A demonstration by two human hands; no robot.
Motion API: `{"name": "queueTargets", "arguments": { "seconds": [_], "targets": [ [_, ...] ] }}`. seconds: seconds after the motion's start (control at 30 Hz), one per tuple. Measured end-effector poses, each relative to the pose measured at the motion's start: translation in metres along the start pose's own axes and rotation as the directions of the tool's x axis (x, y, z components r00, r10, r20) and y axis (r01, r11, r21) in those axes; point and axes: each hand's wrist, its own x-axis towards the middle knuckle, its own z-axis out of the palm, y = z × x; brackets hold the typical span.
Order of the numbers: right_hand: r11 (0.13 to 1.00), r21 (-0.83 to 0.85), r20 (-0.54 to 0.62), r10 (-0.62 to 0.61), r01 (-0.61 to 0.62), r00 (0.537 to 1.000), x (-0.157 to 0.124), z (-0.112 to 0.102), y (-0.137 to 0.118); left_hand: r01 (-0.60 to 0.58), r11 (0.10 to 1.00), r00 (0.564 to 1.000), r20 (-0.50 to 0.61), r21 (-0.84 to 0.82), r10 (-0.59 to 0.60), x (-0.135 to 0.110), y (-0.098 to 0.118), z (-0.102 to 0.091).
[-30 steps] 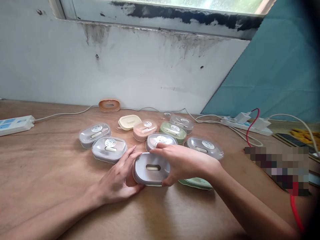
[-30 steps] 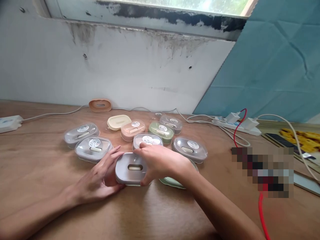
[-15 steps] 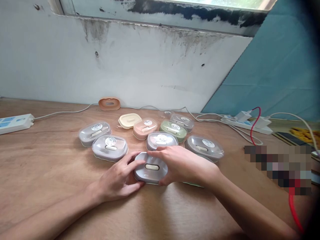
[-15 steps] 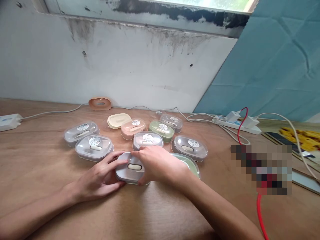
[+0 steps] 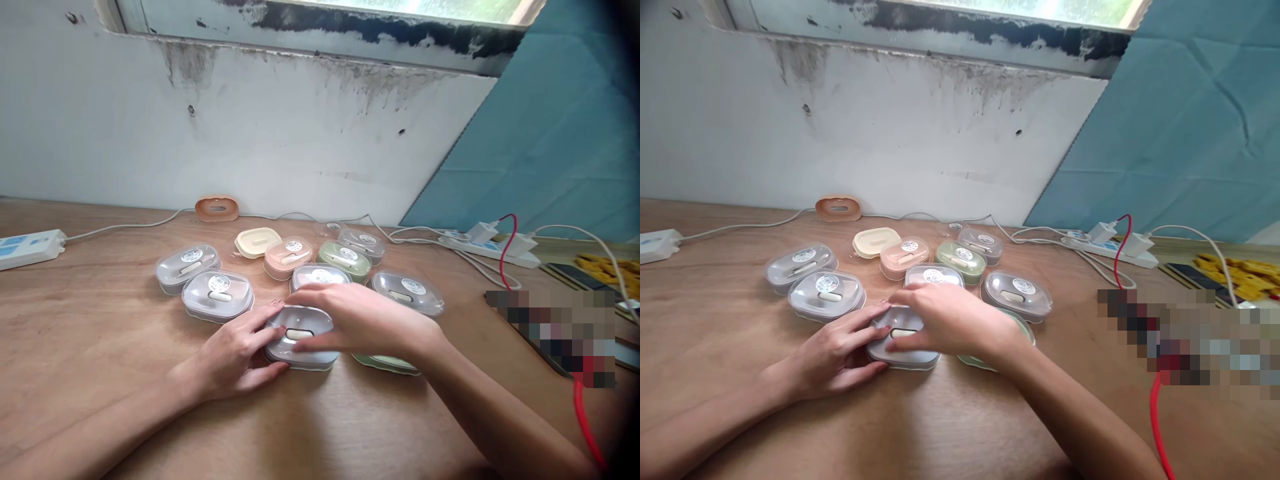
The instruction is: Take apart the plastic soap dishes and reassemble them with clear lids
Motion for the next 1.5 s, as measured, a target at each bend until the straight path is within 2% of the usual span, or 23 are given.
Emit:
{"name": "queueTargets", "arguments": {
  "seconds": [0.07,0.13,0.17,0.2,0.23,0.3,0.4,0.53,0.67,0.8,0.93,1.07,1.13,1.2,1.23,1.27,1.33,1.43,1.5],
  "targets": [
    [0.999,-0.035,-0.141,0.013,-0.018,0.99,0.01,-0.01,0.014,0.015,1.0,1.0,-0.008,0.013,-0.015,-0.001,-0.001,0.002],
    [0.982,-0.116,-0.284,0.109,-0.147,0.953,0.03,-0.022,0.04,0.03,0.999,0.999,-0.019,0.016,-0.029,-0.002,0.0,0.004],
    [0.954,-0.173,-0.319,0.18,-0.244,0.931,0.044,-0.029,0.055,0.033,0.999,0.999,-0.023,0.018,-0.033,-0.001,0.0,0.005],
    [0.9,-0.245,-0.313,0.279,-0.361,0.908,0.059,-0.035,0.072,0.032,0.999,0.999,-0.023,0.021,-0.032,-0.001,0.001,0.005],
    [0.863,-0.272,-0.313,0.34,-0.427,0.887,0.074,-0.041,0.089,0.03,0.999,0.999,-0.025,0.026,-0.029,-0.001,0.001,0.006],
    [0.817,-0.307,-0.29,0.408,-0.488,0.866,0.105,-0.051,0.121,0.026,0.999,0.999,-0.03,0.033,-0.025,-0.001,0.002,0.005],
    [0.784,-0.339,-0.206,0.477,-0.519,0.855,0.141,-0.057,0.157,0.022,0.999,0.999,-0.037,0.043,-0.021,-0.002,0.001,0.005],
    [0.766,-0.367,-0.14,0.515,-0.527,0.846,0.168,-0.046,0.184,0.012,0.998,1.0,-0.025,0.063,-0.011,-0.002,-0.001,0.006],
    [0.737,-0.405,-0.19,0.511,-0.541,0.839,0.18,-0.035,0.198,0.003,0.998,1.0,-0.024,0.064,-0.002,0.0,-0.004,0.006],
    [0.758,-0.399,-0.256,0.449,-0.517,0.856,0.175,-0.038,0.202,0.0,0.998,1.0,-0.03,0.057,0.001,0.0,-0.004,0.006],
    [0.831,-0.302,-0.326,0.371,-0.468,0.869,0.154,-0.055,0.196,0.018,0.999,1.0,-0.016,0.036,-0.017,-0.001,-0.003,0.004],
    [0.896,-0.173,-0.464,0.291,-0.409,0.836,0.124,-0.071,0.171,0.024,1.0,1.0,-0.01,0.014,-0.024,-0.002,-0.003,0.004],
    [0.946,-0.085,-0.556,0.216,-0.313,0.803,0.103,-0.074,0.145,0.033,0.999,0.999,-0.009,-0.001,-0.033,-0.002,-0.003,0.003],
    [0.993,0.055,-0.627,0.112,-0.1,0.771,0.077,-0.071,0.113,0.037,0.999,0.999,-0.01,-0.031,-0.038,-0.003,-0.004,0.003],
    [0.995,0.095,-0.611,0.052,0.008,0.79,0.063,-0.067,0.095,0.045,0.998,0.999,-0.01,-0.054,-0.045,-0.003,-0.003,0.002],
    [0.99,0.111,-0.547,-0.017,0.092,0.837,0.049,-0.062,0.077,0.064,0.994,0.998,-0.01,-0.084,-0.065,-0.002,-0.003,0.002],
    [0.978,0.094,-0.411,-0.133,0.187,0.902,0.022,-0.051,0.044,0.139,0.977,0.99,-0.008,-0.163,-0.142,-0.002,-0.002,0.001],
    [0.98,0.066,-0.235,-0.166,0.186,0.958,-0.004,-0.031,0.012,0.252,0.924,0.965,0.004,-0.287,-0.262,-0.002,-0.001,0.003],
    [0.992,0.027,-0.153,-0.119,0.124,0.981,-0.009,-0.02,0.003,0.248,0.902,0.962,-0.018,-0.353,-0.272,-0.002,-0.001,0.005]
  ]
}}
